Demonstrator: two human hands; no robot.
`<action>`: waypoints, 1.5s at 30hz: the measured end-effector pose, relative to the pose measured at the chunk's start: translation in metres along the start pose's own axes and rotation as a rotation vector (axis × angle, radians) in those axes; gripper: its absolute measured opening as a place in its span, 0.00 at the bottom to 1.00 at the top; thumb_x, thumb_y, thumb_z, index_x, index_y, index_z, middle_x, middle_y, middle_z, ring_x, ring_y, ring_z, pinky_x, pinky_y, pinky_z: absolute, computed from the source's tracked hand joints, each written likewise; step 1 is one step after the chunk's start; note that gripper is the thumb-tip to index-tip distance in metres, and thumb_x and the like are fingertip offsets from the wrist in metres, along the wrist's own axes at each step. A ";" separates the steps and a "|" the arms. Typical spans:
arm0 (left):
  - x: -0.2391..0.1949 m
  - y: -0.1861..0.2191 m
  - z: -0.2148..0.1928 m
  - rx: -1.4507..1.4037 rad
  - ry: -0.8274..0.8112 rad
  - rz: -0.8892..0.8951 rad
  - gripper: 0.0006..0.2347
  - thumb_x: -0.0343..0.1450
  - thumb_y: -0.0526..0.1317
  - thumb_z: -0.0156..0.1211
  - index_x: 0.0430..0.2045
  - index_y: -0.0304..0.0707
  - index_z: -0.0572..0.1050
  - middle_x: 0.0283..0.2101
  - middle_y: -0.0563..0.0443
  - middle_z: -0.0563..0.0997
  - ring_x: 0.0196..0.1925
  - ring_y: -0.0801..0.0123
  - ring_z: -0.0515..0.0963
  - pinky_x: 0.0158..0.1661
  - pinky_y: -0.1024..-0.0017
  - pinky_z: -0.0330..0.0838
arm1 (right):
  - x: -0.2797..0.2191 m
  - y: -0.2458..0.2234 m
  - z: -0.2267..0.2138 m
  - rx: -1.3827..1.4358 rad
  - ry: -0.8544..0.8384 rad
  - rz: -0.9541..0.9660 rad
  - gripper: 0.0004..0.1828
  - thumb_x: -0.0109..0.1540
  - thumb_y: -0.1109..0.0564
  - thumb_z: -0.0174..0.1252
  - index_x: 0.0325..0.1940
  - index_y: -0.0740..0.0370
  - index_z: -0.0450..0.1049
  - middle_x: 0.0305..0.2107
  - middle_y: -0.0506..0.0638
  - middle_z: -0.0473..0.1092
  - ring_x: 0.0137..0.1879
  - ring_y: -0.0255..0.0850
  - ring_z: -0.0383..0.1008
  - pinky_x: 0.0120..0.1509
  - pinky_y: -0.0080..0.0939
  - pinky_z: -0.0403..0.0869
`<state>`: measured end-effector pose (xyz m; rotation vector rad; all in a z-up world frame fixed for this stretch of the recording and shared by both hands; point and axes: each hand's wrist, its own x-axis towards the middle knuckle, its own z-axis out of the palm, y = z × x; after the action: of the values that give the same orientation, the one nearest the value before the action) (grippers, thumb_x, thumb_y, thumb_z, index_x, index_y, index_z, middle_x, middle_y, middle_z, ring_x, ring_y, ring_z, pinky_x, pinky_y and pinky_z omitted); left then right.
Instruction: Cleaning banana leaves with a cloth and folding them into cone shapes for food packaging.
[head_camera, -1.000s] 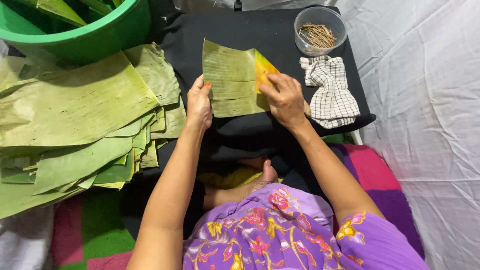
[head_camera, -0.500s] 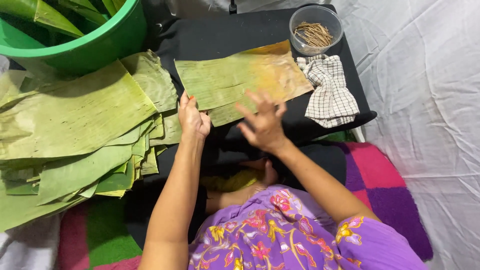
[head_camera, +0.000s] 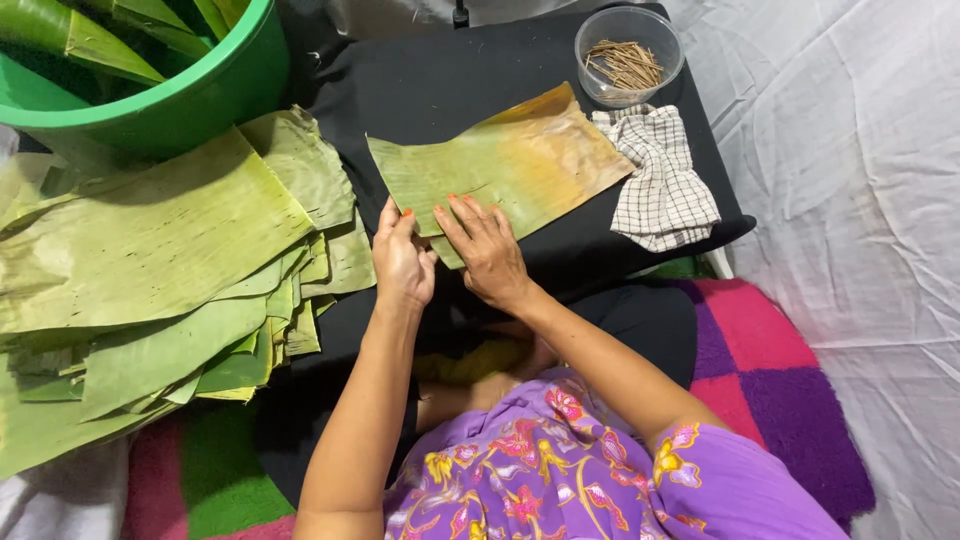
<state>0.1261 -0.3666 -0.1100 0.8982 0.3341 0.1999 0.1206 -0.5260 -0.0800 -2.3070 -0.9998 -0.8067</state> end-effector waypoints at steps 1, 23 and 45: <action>0.001 -0.005 -0.002 -0.001 -0.001 0.000 0.20 0.78 0.37 0.44 0.67 0.55 0.63 0.55 0.45 0.79 0.50 0.54 0.84 0.43 0.52 0.83 | 0.002 0.001 -0.001 -0.002 0.000 0.000 0.40 0.58 0.73 0.49 0.76 0.55 0.61 0.66 0.59 0.62 0.72 0.56 0.62 0.69 0.61 0.60; 0.005 -0.005 -0.010 0.196 0.059 -0.199 0.21 0.70 0.30 0.53 0.60 0.46 0.66 0.53 0.40 0.77 0.50 0.46 0.81 0.42 0.33 0.78 | -0.004 0.021 -0.032 0.482 -0.184 0.142 0.58 0.52 0.24 0.67 0.78 0.50 0.57 0.69 0.55 0.60 0.75 0.54 0.57 0.76 0.58 0.55; -0.036 0.079 0.034 -0.007 -0.334 -0.016 0.11 0.73 0.30 0.55 0.49 0.29 0.77 0.50 0.43 0.82 0.49 0.67 0.81 0.55 0.73 0.73 | 0.062 0.153 -0.136 1.609 0.282 1.385 0.48 0.51 0.18 0.43 0.23 0.68 0.78 0.13 0.54 0.69 0.13 0.37 0.64 0.17 0.28 0.63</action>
<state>0.1030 -0.3544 -0.0203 0.9043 0.0300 0.0345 0.2291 -0.6769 0.0268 -0.8657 0.2864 0.2970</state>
